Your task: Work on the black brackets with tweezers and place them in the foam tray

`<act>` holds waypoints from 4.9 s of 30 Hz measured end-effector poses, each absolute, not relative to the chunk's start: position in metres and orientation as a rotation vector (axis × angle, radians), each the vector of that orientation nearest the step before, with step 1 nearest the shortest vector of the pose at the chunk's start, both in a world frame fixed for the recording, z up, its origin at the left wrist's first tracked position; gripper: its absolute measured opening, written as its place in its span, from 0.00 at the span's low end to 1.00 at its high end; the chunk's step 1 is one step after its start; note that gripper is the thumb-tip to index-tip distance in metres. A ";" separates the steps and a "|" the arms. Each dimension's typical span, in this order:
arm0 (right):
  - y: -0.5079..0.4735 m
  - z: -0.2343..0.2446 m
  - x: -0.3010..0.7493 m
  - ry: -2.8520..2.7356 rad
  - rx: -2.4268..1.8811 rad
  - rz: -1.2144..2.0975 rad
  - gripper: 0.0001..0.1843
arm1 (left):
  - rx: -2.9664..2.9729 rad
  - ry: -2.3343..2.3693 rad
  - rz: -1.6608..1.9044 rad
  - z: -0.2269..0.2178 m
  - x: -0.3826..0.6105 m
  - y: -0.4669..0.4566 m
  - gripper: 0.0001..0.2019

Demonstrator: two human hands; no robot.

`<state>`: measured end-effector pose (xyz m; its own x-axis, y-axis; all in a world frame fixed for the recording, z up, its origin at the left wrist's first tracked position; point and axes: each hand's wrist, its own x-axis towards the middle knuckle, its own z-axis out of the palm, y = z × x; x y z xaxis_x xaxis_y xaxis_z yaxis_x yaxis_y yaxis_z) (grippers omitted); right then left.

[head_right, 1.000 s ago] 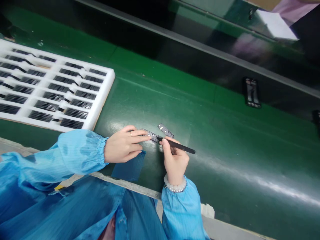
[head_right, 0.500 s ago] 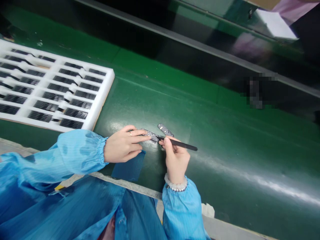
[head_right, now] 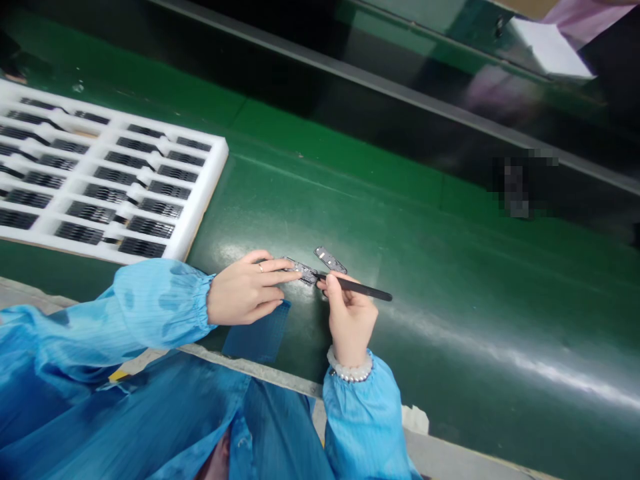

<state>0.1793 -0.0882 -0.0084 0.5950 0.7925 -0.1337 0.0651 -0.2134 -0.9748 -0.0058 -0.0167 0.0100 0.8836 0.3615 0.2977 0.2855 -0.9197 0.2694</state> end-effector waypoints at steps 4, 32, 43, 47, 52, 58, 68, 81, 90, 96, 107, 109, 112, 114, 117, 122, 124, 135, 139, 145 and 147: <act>-0.089 -0.009 0.178 -0.775 -1.695 0.738 0.16 | 2.839 0.494 0.517 0.010 -0.005 -0.016 0.12; -0.097 -0.003 0.172 -1.549 -1.678 0.026 0.06 | 2.833 0.484 0.536 0.011 -0.005 -0.016 0.13; -0.103 -0.003 0.174 -1.583 -1.619 0.017 0.11 | 2.823 0.491 0.513 0.011 -0.006 -0.016 0.12; -0.103 -0.003 0.174 -1.595 -1.620 0.076 0.10 | 2.817 0.491 0.513 0.011 -0.006 -0.016 0.12; -0.103 -0.003 0.174 -1.610 -1.643 0.066 0.09 | 2.815 0.503 0.499 0.012 -0.005 -0.017 0.11; -0.103 -0.003 0.174 -1.626 -1.658 0.054 0.09 | 2.810 0.498 0.505 0.011 -0.006 -0.016 0.13; -0.104 -0.003 0.173 -1.614 -1.641 0.081 0.11 | 2.807 0.497 0.505 0.012 -0.006 -0.016 0.12; -0.106 -0.009 0.176 -1.331 -1.601 0.121 0.12 | 2.808 0.470 0.525 0.010 -0.006 -0.016 0.12; -0.082 -0.001 0.180 -1.994 -1.537 0.154 0.13 | 2.708 0.560 0.595 0.005 -0.009 0.004 0.09; -0.086 -0.001 0.176 -1.977 -1.558 0.262 0.09 | 2.691 0.576 0.545 -0.001 -0.006 0.006 0.10; -0.067 -0.002 0.221 -1.765 -1.752 0.047 0.10 | 2.705 0.544 0.542 0.003 -0.010 0.004 0.10; -0.064 -0.005 0.223 -1.789 -1.781 0.105 0.09 | 2.714 0.534 0.528 0.007 -0.011 0.001 0.10; -0.067 -0.005 0.222 -1.721 -1.799 0.111 0.13 | 2.694 0.518 0.503 0.010 -0.012 -0.001 0.10; -0.073 -0.003 0.217 -1.590 -1.767 0.086 0.13 | 2.649 0.513 0.457 0.009 -0.013 -0.001 0.11; -0.085 0.002 0.201 -1.380 -1.647 0.189 0.13 | 2.547 0.526 0.373 0.006 -0.014 0.001 0.11; -0.099 0.003 0.177 -1.141 -1.366 0.630 0.16 | 2.433 0.530 0.296 0.004 -0.013 0.005 0.10; -0.102 0.003 0.174 -1.069 -1.341 0.722 0.14 | 2.409 0.565 0.273 0.004 -0.012 0.005 0.10; -0.109 0.003 0.170 -1.185 -1.462 0.802 0.11 | 2.372 0.612 0.375 0.007 -0.012 0.006 0.05; -0.111 0.005 0.173 -1.094 -1.474 0.874 0.09 | 2.371 0.613 0.364 0.007 -0.013 0.005 0.06; -0.113 0.003 0.177 -1.223 -1.479 0.936 0.10 | 2.375 0.619 0.375 0.006 -0.013 0.005 0.06; -0.113 0.002 0.177 -1.234 -1.482 0.947 0.10 | 2.376 0.621 0.376 0.006 -0.013 0.004 0.07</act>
<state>0.1773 -0.1133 0.0022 0.1893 0.9819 0.0109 0.2437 -0.0362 -0.9692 -0.0134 0.0043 0.0060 0.8469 0.5209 0.1069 0.3359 -0.6799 0.6519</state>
